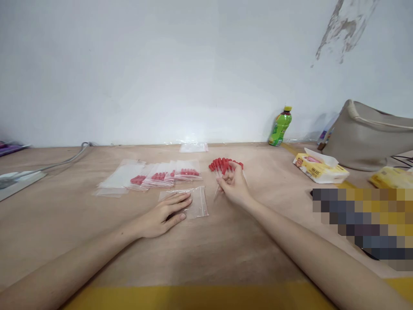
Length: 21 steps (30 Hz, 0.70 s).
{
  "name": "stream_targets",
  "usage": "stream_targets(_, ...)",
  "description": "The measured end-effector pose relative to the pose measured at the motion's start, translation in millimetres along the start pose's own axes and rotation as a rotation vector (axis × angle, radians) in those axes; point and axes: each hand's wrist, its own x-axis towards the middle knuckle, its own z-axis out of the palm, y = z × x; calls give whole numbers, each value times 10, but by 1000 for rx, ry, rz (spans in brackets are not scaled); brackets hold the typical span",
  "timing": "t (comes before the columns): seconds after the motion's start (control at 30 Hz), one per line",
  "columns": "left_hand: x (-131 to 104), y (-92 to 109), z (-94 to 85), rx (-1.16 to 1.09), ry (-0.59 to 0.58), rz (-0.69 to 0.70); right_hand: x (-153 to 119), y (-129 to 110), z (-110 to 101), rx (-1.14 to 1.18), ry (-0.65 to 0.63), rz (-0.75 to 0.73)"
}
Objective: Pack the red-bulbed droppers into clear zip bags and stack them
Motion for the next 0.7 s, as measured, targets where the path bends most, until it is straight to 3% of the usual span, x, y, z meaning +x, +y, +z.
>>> stream_targets(0.17, 48, 68, 64, 16, 6, -15, -259, 43, 38, 189, 39, 69)
stream_targets(0.43, 40, 106, 48, -42, 78, -30, -228, 78, 46, 438, -21, 243)
stream_targets(0.57, 50, 106, 48, -41, 73, -26, -258, 78, -26, 462, -165, 293)
stream_targets(0.7, 50, 110, 43, -34, 62, -28, -284, 57, -61, 270, -366, 188)
